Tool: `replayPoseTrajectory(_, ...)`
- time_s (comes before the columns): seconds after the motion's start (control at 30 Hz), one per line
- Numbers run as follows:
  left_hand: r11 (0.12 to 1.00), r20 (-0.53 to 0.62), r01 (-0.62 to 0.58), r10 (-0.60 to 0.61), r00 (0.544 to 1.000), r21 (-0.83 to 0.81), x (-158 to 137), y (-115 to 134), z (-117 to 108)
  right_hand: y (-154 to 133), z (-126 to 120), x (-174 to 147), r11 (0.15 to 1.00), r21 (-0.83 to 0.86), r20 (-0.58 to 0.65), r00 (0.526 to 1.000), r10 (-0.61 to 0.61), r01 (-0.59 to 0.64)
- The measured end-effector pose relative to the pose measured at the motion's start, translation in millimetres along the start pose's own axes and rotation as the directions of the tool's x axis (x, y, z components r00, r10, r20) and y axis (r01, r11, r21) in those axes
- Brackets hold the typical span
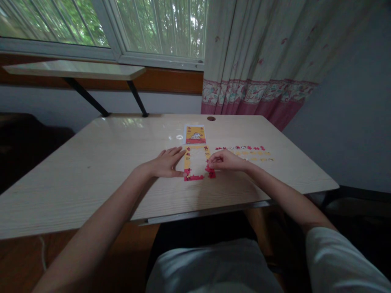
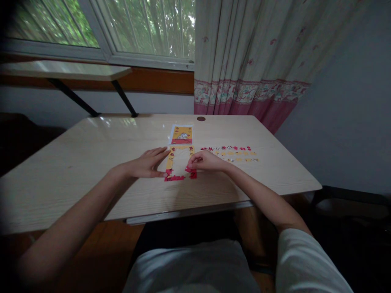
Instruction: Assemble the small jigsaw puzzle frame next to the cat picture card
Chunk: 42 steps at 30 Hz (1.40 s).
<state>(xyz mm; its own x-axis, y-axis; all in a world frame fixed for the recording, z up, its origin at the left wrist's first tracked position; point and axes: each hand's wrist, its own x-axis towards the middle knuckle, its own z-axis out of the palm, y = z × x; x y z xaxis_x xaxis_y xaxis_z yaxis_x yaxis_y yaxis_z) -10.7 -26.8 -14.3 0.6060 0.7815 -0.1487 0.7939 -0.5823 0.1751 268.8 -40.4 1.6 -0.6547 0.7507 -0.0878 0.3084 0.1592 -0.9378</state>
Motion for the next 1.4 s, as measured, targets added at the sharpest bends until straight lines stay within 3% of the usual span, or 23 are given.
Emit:
replayPoseTrajectory(0.13,1.0,0.004,0.002,-0.001,1.0,-0.012,0,1,-1,-4,8,-1,0.995,-0.1,0.106,0.994,0.002,0.009)
replayPoseTrajectory(0.57,1.0,0.015,0.008,-0.008,1.0,-0.014,0,3,-3,-2,10,0,0.866,-0.479,0.097,0.989,-0.108,0.141)
replayPoseTrajectory(0.93,0.999,0.0,0.004,-0.004,1.0,-0.034,1,0,0,3,11,3,0.808,-0.55,0.088,0.977,-0.196,0.212)
replayPoseTrajectory(1.1,0.999,0.002,-0.004,0.005,1.0,-0.036,0,0,-2,2,1,-2,0.827,-0.535,0.002,0.979,-0.202,0.172)
replayPoseTrajectory(1.27,0.99,-0.114,-0.135,0.128,0.985,-0.051,-3,6,-12,2,-10,-10,0.815,-0.556,0.001,0.98,-0.198,0.165)
replayPoseTrajectory(1.4,0.957,-0.193,-0.287,0.274,0.942,-0.042,-6,28,-19,5,-5,-20,0.744,-0.611,0.038,0.949,-0.313,0.27)
